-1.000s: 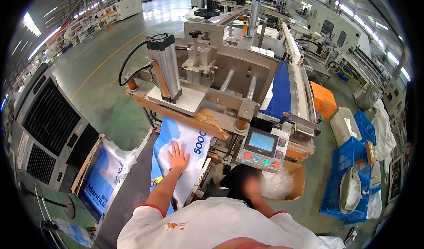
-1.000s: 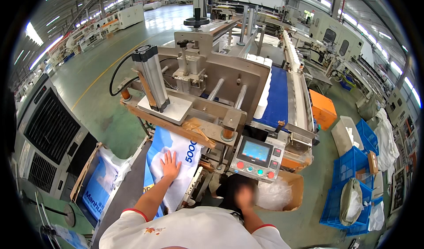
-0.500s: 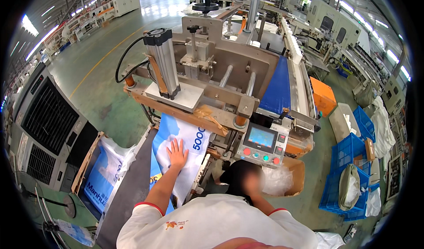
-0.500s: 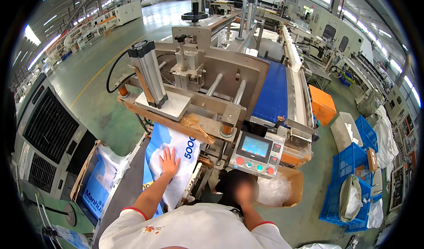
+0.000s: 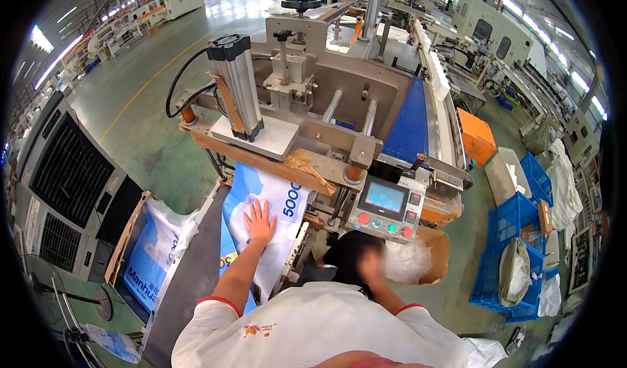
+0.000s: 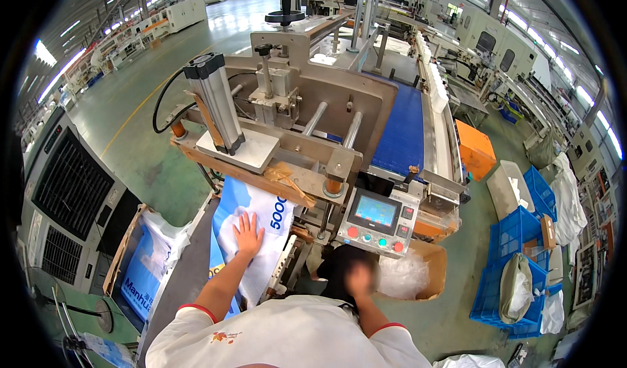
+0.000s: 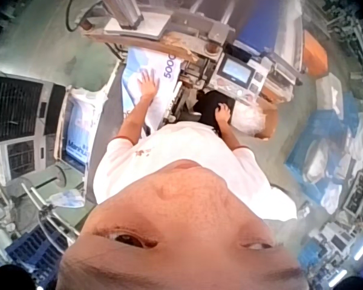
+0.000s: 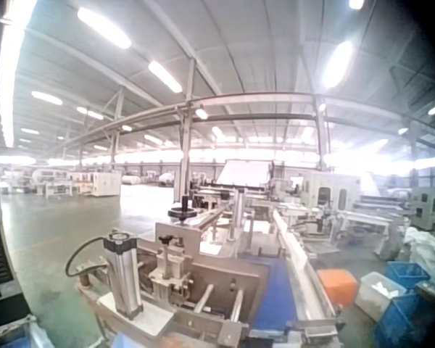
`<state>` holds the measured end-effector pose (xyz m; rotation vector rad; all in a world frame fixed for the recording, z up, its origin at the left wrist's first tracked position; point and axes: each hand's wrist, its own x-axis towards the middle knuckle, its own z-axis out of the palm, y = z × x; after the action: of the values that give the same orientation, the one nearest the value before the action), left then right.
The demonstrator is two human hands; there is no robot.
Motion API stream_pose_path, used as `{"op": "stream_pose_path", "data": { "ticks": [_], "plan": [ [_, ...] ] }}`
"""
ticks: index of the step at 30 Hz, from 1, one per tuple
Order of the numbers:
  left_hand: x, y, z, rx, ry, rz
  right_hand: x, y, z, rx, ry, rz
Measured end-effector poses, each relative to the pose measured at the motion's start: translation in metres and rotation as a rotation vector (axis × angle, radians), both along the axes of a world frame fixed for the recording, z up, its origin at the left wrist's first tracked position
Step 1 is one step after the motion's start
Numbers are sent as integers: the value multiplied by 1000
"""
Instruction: The person places large printed plastic bags into a packaging machine, aligning them for a heat-sealing or pressing operation, and then moves to a conveyor belt to organize white paper cylinders.
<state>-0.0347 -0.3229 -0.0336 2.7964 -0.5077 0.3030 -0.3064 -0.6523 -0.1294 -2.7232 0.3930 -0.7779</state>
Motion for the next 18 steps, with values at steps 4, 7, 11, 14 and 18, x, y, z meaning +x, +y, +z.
{"op": "stream_pose_path", "data": {
  "ticks": [4,7,11,14,18],
  "plan": [
    [1,0,-2,-4,-8,1,1,-2,2,-8,21,5],
    [1,1,-2,-6,0,2,1,0,7,-7,26,2],
    [1,1,0,-4,23,6,2,3,13,12,54,-6],
    [1,1,1,4,23,12,2,3,13,33,40,-14],
    [2,0,-2,4,13,14,0,1,5,83,45,-12]
  ]
}}
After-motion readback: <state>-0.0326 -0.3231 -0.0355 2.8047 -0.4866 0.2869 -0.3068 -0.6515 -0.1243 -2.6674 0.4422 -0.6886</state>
